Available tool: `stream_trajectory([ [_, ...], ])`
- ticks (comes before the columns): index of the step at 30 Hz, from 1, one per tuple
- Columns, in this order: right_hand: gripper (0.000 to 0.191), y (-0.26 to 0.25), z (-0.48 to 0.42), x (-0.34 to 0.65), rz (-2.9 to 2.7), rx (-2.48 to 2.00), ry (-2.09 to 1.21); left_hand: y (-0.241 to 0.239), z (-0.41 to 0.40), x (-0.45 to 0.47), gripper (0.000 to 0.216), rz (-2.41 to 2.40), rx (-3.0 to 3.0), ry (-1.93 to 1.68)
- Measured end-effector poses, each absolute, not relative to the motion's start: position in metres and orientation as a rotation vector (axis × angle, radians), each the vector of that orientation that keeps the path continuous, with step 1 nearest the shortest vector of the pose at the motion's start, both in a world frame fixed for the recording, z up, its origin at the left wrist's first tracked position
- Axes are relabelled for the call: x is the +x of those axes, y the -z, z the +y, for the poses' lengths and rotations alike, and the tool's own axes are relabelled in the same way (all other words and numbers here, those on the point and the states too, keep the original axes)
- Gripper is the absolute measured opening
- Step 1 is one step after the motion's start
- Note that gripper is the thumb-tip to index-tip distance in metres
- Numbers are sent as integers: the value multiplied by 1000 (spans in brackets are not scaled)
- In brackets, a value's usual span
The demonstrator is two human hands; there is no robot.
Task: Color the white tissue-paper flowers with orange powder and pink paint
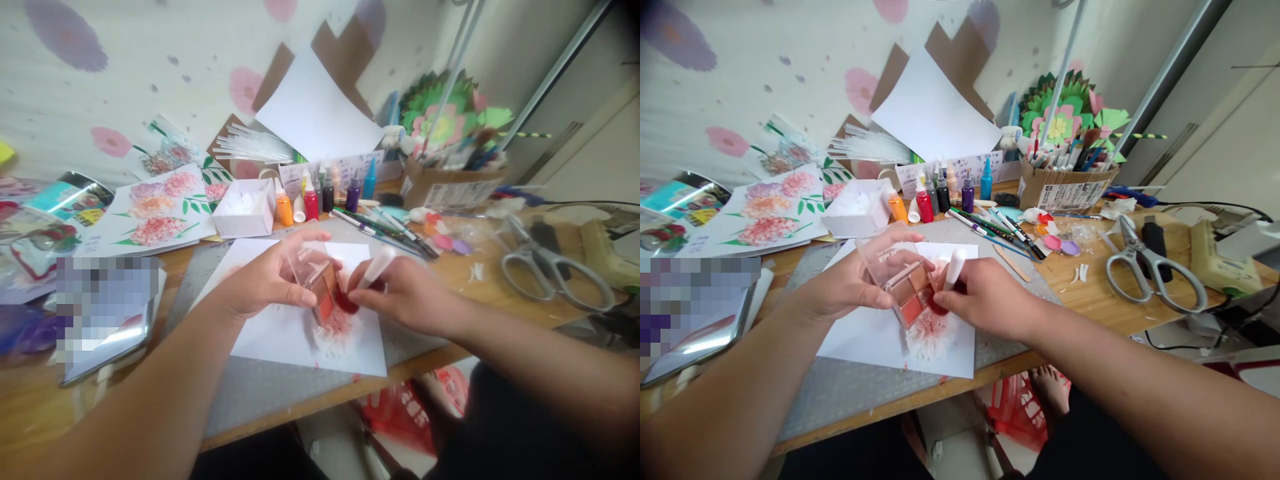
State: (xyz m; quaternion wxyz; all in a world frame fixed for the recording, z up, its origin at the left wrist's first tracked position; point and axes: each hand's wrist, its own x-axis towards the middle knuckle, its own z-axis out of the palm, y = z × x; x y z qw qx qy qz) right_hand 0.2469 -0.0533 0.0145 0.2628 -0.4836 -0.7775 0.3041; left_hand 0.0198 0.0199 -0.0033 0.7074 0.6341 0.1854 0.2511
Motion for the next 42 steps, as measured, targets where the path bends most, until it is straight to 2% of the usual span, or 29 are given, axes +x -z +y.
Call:
stream_trajectory([
  [4, 13, -19, -52, 247, -2039, -1213, -690, 1, 21, 16, 78, 427, 1409, -572],
  [9, 18, -27, -50, 246, -1999, -1271, -708, -4, 21, 13, 76, 482, 1404, -588],
  [14, 10, -25, -49, 242, -2186, -1308, -768, -3, 21, 14, 78, 495, 1413, -595],
  [17, 17, -22, -50, 240, -2063, -1276, -724, -1, 22, 15, 78, 452, 1418, -563],
  [24, 17, -19, -52, 237, -2008, -1421, -645, 1, 22, 14, 78, 439, 1424, -574],
  [30, 13, -10, -55, 234, -2071, -1281, -662, -1, 22, 14, 77, 451, 1439, -561],
  [36, 11, -8, -53, 232, -2187, -1369, -781, -2, 28, 8, 82, 515, 1515, -502],
  [39, 18, -8, -51, 233, -2140, -1489, -724, -2, 31, 3, 77, 528, 1507, -583],
  [42, 15, -11, -49, 233, -2159, -1509, -750, -4, 31, 3, 71, 493, 1451, -670],
])
